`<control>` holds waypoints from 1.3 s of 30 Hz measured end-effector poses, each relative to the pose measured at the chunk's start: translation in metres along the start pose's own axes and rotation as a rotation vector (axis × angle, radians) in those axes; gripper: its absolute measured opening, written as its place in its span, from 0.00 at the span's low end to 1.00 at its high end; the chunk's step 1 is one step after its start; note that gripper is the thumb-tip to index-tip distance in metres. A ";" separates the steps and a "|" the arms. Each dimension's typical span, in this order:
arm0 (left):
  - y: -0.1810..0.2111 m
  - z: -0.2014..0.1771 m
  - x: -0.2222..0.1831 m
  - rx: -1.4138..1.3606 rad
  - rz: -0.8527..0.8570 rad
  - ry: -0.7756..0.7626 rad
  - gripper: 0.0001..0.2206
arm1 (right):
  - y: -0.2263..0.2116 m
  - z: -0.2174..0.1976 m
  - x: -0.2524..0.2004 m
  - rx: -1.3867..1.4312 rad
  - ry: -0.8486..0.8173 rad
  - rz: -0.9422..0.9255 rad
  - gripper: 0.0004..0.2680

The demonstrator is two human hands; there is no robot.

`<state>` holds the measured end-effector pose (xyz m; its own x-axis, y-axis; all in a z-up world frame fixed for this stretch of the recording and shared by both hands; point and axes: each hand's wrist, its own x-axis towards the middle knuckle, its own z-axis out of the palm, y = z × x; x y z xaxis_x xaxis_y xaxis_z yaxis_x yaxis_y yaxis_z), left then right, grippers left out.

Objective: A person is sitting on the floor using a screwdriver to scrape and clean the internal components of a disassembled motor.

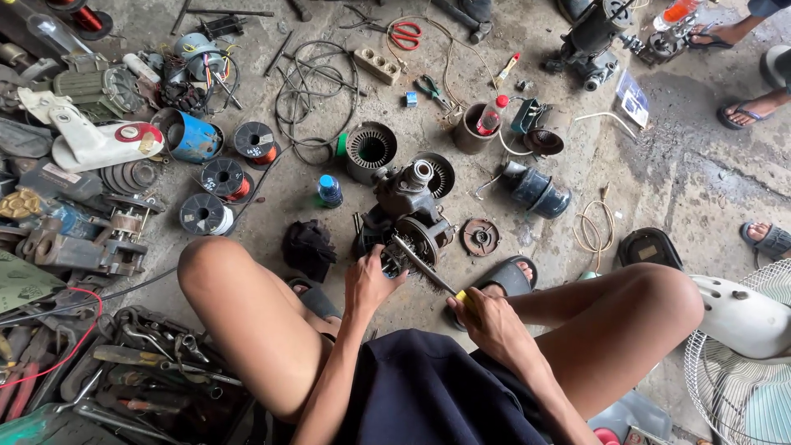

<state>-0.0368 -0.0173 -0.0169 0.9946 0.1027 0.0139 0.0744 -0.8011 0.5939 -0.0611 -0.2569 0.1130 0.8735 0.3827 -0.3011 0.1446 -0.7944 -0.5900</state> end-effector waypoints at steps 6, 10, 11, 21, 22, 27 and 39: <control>-0.012 0.020 0.005 -0.015 -0.123 -0.170 0.38 | -0.013 -0.010 -0.015 -0.122 -0.031 0.108 0.15; -0.004 0.009 0.006 -0.164 -0.260 -0.166 0.28 | 0.015 0.023 0.015 -0.005 -0.045 0.190 0.15; -0.001 0.006 0.005 -0.222 -0.270 -0.155 0.27 | 0.012 0.025 0.019 0.012 -0.022 0.190 0.15; -0.005 0.014 0.004 -0.189 -0.282 -0.162 0.21 | 0.068 0.081 0.015 -0.047 0.006 0.204 0.14; -0.007 0.018 0.007 -0.189 -0.279 -0.165 0.21 | 0.061 0.081 0.027 -0.046 0.007 0.207 0.14; -0.029 0.046 0.008 -0.199 -0.270 -0.163 0.22 | 0.023 0.045 0.035 0.043 0.007 0.164 0.14; -0.013 0.020 0.008 -0.275 -0.296 -0.175 0.21 | 0.000 0.043 0.058 -0.110 0.007 0.105 0.12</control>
<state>-0.0287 -0.0179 -0.0403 0.9321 0.1838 -0.3120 0.3600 -0.5627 0.7441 -0.0309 -0.2147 0.0629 0.8897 0.2915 -0.3514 0.1017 -0.8768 -0.4700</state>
